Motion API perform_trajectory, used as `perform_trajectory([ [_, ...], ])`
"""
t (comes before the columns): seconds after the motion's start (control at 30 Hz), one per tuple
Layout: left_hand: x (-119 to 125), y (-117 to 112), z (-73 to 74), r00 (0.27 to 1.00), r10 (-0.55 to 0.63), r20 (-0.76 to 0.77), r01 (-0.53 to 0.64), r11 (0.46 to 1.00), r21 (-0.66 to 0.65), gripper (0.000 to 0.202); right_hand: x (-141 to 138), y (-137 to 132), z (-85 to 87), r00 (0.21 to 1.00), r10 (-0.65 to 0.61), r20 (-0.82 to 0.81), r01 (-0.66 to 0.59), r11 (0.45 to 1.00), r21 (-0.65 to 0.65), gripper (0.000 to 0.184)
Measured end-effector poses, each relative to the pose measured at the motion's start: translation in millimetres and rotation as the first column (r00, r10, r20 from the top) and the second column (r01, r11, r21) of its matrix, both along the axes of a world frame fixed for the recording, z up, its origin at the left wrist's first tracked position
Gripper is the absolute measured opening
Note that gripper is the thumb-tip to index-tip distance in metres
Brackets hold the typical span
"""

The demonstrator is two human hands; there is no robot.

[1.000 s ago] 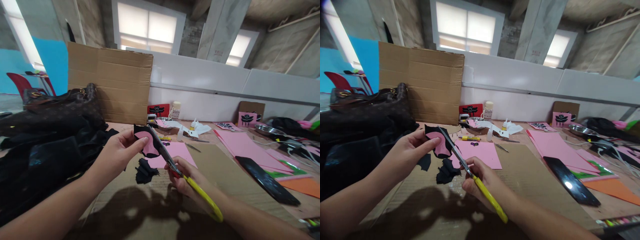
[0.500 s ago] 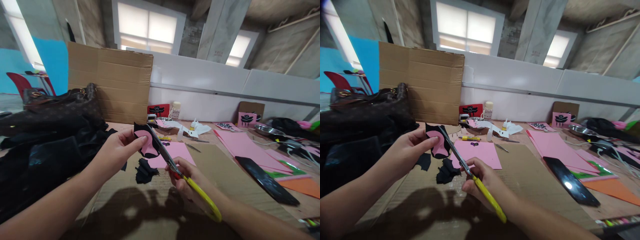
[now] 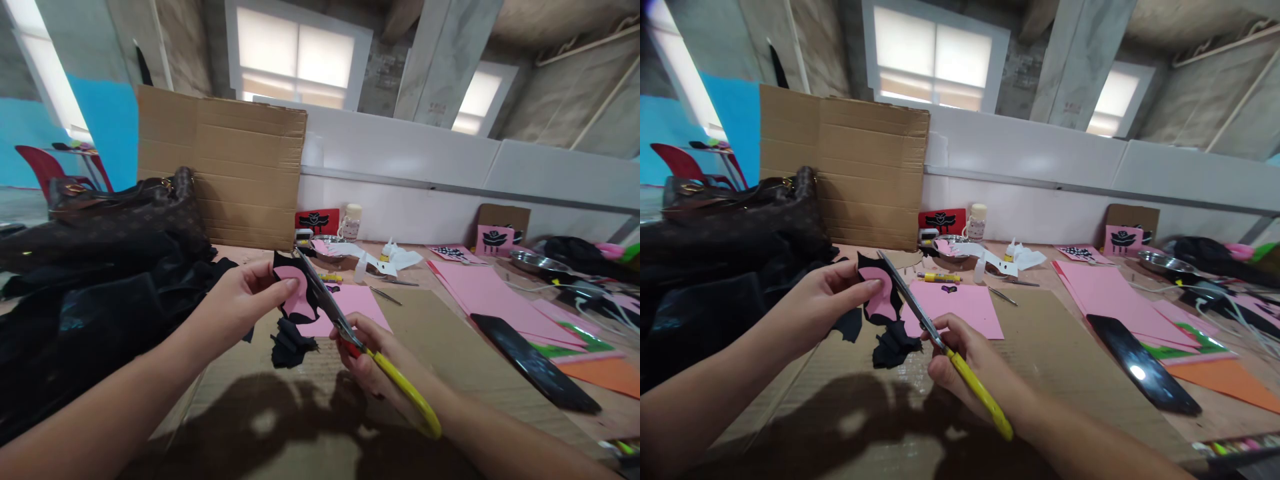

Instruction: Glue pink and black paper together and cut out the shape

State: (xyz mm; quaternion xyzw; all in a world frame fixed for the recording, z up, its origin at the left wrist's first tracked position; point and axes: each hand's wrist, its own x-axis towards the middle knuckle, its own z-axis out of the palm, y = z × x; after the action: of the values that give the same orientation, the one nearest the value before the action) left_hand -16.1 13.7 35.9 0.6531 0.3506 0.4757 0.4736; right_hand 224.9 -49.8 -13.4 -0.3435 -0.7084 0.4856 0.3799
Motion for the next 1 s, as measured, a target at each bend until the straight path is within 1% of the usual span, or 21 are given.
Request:
perform_trajectory([
  [0.17, 4.0, -4.0, 0.9, 0.998, -0.048, -0.051, 0.049, 0.999, 0.017, 0.015, -0.6, -0.1, 3.4, 0.999, -0.007, 0.053, 0.005, 1.0, 0.02, 0.056],
  [0.37, 6.9, -5.4, 1.8, 0.997, -0.064, -0.042, 0.064, 0.998, -0.011, 0.017, 0.5, 0.0, 4.1, 0.998, 0.002, 0.055, -0.003, 1.0, 0.027, 0.055],
  [0.5, 7.5, -4.5, 1.1, 0.996, -0.082, -0.038, 0.082, 0.997, -0.017, 0.017, -0.3, -1.7, 6.1, 0.998, -0.005, 0.068, 0.003, 0.999, 0.032, 0.058],
  [0.7, 7.1, -3.1, -0.5, 0.996, -0.074, -0.045, 0.074, 0.997, 0.005, 0.013, -2.5, 0.4, 4.5, 1.0, -0.024, 0.014, 0.025, 0.997, -0.078, 0.065],
  [0.83, 5.9, -2.0, 0.3, 0.996, -0.047, -0.08, 0.049, 0.999, 0.02, 0.013, -3.1, 1.5, 3.3, 0.998, -0.059, -0.005, 0.058, 0.992, -0.109, 0.069],
  [0.93, 5.5, -2.0, 1.3, 0.994, -0.036, -0.1, 0.039, 0.999, 0.025, 0.015, -2.2, 0.5, 4.1, 0.995, -0.1, -0.009, 0.098, 0.99, -0.106, 0.063],
  [1.0, 6.4, -2.6, 1.1, 0.994, -0.051, -0.096, 0.053, 0.998, 0.015, 0.015, -0.6, 0.9, 4.2, 0.991, -0.131, -0.01, 0.13, 0.989, -0.066, 0.058],
])
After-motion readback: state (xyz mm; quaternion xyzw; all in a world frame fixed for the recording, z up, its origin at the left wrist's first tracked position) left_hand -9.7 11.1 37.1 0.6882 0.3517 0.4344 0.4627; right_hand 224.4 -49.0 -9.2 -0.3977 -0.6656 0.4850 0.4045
